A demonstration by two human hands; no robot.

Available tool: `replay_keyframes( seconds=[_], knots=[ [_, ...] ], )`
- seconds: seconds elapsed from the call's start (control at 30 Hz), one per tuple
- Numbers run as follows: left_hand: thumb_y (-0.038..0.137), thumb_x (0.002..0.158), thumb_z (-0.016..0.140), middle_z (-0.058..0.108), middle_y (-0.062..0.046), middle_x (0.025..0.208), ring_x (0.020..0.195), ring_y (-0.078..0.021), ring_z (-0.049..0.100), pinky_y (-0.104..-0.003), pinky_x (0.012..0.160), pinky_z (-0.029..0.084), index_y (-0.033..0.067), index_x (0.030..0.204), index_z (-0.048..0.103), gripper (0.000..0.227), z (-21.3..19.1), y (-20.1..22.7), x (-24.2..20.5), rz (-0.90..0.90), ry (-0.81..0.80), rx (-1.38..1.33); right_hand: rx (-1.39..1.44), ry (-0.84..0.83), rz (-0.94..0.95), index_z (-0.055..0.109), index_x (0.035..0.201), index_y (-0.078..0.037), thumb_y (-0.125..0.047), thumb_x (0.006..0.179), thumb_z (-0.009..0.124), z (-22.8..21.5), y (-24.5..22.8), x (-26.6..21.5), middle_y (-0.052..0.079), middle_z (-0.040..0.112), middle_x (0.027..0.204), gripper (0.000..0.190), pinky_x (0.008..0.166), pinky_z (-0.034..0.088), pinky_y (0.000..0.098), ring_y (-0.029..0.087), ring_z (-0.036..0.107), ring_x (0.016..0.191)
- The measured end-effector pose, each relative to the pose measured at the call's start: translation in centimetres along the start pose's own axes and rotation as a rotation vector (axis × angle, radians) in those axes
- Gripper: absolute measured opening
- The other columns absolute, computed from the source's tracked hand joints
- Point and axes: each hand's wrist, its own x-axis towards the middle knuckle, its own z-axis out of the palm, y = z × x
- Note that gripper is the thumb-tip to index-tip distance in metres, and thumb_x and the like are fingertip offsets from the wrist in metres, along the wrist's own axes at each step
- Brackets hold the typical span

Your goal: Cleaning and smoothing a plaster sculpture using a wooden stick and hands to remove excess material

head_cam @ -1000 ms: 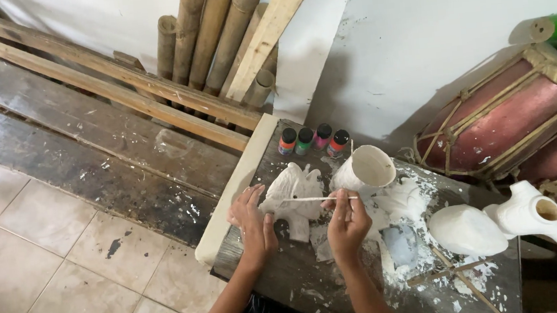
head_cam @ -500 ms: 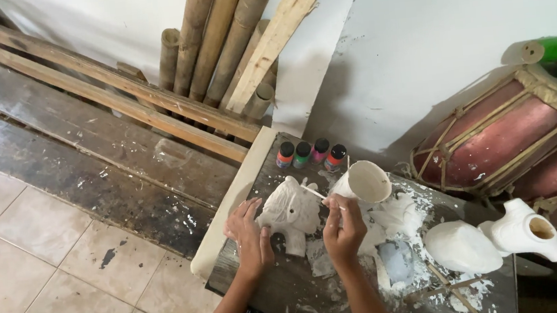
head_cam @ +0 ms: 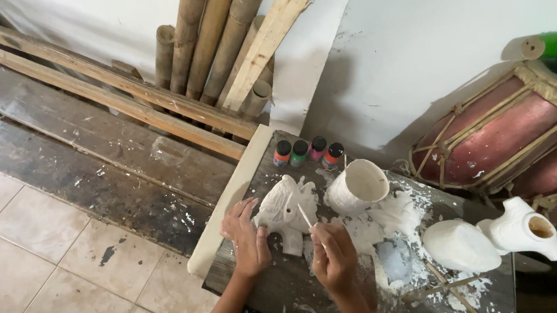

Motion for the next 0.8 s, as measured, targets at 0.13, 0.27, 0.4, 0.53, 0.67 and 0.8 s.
replay_keyframes(
  seconds=[0.13, 0.27, 0.4, 0.53, 0.67, 0.8],
  knots=[
    [0.049, 0.108, 0.020, 0.052, -0.017, 0.132, 0.129, -0.0333, 0.047, -0.050, 0.111, 0.027, 0.0042, 0.137, 0.050, 0.061, 0.0, 0.1, 0.1, -0.015, 0.000, -0.027, 0.049, 0.052, -0.009, 0.065, 0.102, 0.002, -0.008, 0.104, 0.051, -0.6, -0.7, -0.2, 0.015, 0.068, 0.092, 0.018, 0.072, 0.057, 0.0362, 0.027, 0.066, 0.082],
    [0.048, 0.108, 0.021, 0.051, -0.017, 0.133, 0.129, -0.0338, 0.047, -0.051, 0.113, 0.029, 0.0036, 0.137, 0.051, 0.061, 0.2, 0.1, -0.1, -0.018, 0.011, -0.050, 0.087, 0.070, 0.123, 0.064, 0.103, -0.001, -0.011, 0.107, 0.046, -1.9, -2.1, -0.2, 0.012, 0.070, 0.094, 0.022, 0.071, 0.058, 0.0319, 0.024, 0.068, 0.082],
    [0.048, 0.107, 0.020, 0.054, -0.015, 0.135, 0.131, -0.0324, 0.046, -0.050, 0.113, 0.024, 0.0049, 0.135, 0.052, 0.061, 0.0, 0.4, -0.2, -0.037, -0.010, -0.021, 0.073, 0.053, 0.133, 0.065, 0.102, 0.004, -0.013, 0.109, 0.043, -2.0, -2.0, -0.9, 0.014, 0.069, 0.094, 0.029, 0.071, 0.058, 0.0328, 0.026, 0.068, 0.084],
    [0.048, 0.108, 0.020, 0.053, -0.015, 0.135, 0.132, -0.0321, 0.046, -0.049, 0.114, 0.025, 0.0041, 0.136, 0.052, 0.061, -0.1, 0.7, 0.0, -0.022, 0.006, -0.042, 0.164, 0.136, 0.238, 0.062, 0.097, 0.000, -0.011, 0.108, 0.044, -1.7, -1.5, -1.5, 0.011, 0.069, 0.085, 0.024, 0.066, 0.060, 0.0301, 0.022, 0.069, 0.076],
    [0.049, 0.107, 0.018, 0.053, -0.013, 0.130, 0.122, -0.0327, 0.046, -0.045, 0.106, 0.022, 0.0056, 0.138, 0.050, 0.062, 0.9, -1.5, -0.4, 0.111, 0.046, 0.024, 0.251, 0.272, 0.350, 0.068, 0.093, 0.003, -0.003, 0.107, 0.048, -1.0, 0.1, -2.0, 0.015, 0.072, 0.079, 0.025, 0.064, 0.060, 0.0361, 0.025, 0.072, 0.068],
    [0.049, 0.107, 0.019, 0.053, -0.014, 0.130, 0.121, -0.0339, 0.046, -0.046, 0.107, 0.023, 0.0053, 0.138, 0.050, 0.062, 0.6, -1.2, -0.2, 0.105, 0.034, 0.022, 0.241, 0.310, 0.315, 0.069, 0.098, 0.005, -0.003, 0.108, 0.047, -0.2, 1.9, 0.0, 0.016, 0.072, 0.081, 0.026, 0.066, 0.061, 0.0344, 0.024, 0.072, 0.069]
  ],
)
